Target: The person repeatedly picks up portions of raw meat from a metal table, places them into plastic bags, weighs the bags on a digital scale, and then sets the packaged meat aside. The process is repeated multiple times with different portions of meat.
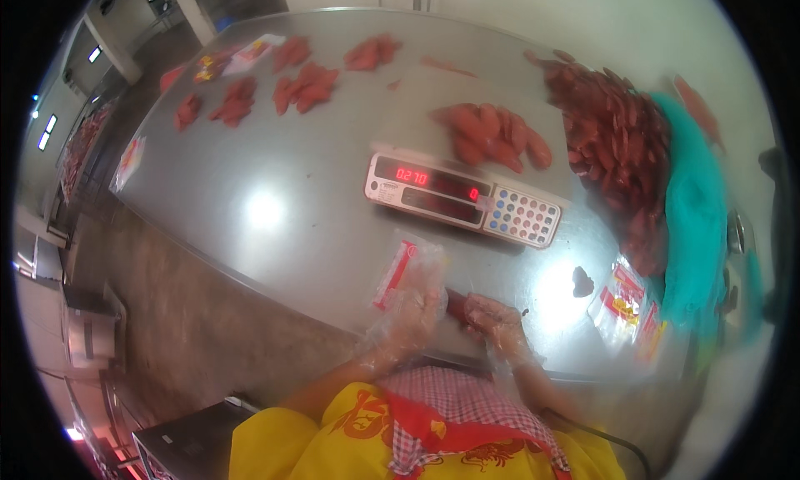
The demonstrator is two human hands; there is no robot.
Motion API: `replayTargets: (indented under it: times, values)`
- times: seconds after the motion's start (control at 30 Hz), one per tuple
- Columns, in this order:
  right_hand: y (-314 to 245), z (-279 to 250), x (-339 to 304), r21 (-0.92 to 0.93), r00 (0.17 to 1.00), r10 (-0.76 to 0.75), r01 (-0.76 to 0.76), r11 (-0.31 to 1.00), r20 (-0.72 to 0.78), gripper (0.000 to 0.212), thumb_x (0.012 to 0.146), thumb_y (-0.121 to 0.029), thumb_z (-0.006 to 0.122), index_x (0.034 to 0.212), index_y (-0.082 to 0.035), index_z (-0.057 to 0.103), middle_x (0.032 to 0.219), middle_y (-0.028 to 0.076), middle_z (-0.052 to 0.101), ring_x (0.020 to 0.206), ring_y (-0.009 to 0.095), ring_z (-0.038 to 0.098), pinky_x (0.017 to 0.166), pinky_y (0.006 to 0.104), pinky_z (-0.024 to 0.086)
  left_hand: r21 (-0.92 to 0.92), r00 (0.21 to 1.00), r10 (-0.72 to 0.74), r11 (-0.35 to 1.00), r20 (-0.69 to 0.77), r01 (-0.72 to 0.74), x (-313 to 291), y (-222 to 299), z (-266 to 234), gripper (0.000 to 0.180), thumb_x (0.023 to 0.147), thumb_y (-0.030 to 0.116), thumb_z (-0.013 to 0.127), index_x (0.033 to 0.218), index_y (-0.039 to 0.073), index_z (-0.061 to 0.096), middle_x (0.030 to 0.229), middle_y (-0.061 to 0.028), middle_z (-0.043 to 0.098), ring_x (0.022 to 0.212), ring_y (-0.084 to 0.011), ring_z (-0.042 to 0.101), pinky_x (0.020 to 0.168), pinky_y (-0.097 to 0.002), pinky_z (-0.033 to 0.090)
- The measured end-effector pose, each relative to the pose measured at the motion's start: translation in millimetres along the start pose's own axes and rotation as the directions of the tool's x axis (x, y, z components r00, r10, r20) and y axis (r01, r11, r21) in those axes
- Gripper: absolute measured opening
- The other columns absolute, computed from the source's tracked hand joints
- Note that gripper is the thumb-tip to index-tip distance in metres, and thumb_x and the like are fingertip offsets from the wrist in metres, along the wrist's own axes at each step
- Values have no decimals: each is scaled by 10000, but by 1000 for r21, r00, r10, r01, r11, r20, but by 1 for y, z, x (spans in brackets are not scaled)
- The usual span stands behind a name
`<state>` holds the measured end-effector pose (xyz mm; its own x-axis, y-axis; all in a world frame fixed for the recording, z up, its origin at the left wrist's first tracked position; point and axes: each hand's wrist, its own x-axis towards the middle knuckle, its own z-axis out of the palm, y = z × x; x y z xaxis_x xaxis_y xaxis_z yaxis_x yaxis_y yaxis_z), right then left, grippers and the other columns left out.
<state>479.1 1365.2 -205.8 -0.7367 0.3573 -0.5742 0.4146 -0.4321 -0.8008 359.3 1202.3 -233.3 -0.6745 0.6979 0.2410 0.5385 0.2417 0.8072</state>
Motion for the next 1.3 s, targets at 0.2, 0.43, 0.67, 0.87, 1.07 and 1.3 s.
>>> replayTargets:
  times: [0.2, 0.43, 0.67, 0.87, 1.07, 1.3]
  values:
    - [-5, -1, 13, 22, 939, -101, 99, 995, 328, 418, 915, -38, 594, 1330, 18, 594, 1107, 101, 698, 845, 170, 654, 776, 285, 539, 181, 989, 40, 981, 145, -66, 8, 5, -1, 542, 1043, 308, 364, 1477, -14, 403, 1506, -266, 402, 1400, -513, 312, 1174, -569, 170]
    - [35, 8, 103, -611, 861, -313, 506, 609, 401, 241, 804, -102, 678, 1020, -1, 719, 960, 169, 719, 838, 232, 691, 735, 345, 546, 420, 981, 10, 903, 194, -92, 7, 3, 3, 510, 1019, 311, 368, 1464, 73, 442, 1470, -218, 457, 1363, -457, 377, 1148, -592, 199]
    - [-9, 15, 134, -455, 456, -14, 887, -75, 890, 199, 793, -236, 692, 878, -59, 727, 894, 147, 699, 771, 354, 666, 730, 454, 532, 135, 981, 73, 986, 178, -98, 8, -11, -2, 540, 1049, 326, 317, 1488, 23, 405, 1500, -239, 422, 1391, -433, 382, 1181, -553, 187]
    - [-188, 14, 130, -738, 489, -635, 645, -199, 598, 332, 836, -361, 668, 1016, -87, 719, 1005, 122, 695, 964, 292, 650, 849, 419, 501, 353, 962, 7, 929, 274, -108, 15, -3, 4, 517, 1032, 317, 381, 1479, 59, 422, 1452, -187, 491, 1311, -369, 471, 1111, -514, 292]
    - [-251, 62, 169, -943, 737, -591, 288, -166, 329, 253, 882, -223, 683, 1099, -97, 715, 989, 129, 664, 776, 288, 652, 698, 423, 530, 261, 916, -195, 960, 352, 104, 31, 15, -11, 550, 1003, 330, 459, 1475, 50, 425, 1462, -208, 487, 1376, -378, 428, 1152, -531, 261]
    - [-179, 22, 105, -362, 785, -613, 600, 713, 94, 311, 849, -306, 737, 1052, -71, 726, 1033, 144, 695, 925, 223, 676, 768, 365, 555, 621, 928, -155, 778, 338, -97, 16, 14, 6, 607, 964, 354, 519, 1446, -7, 444, 1497, -238, 430, 1424, -408, 347, 1184, -563, 184]
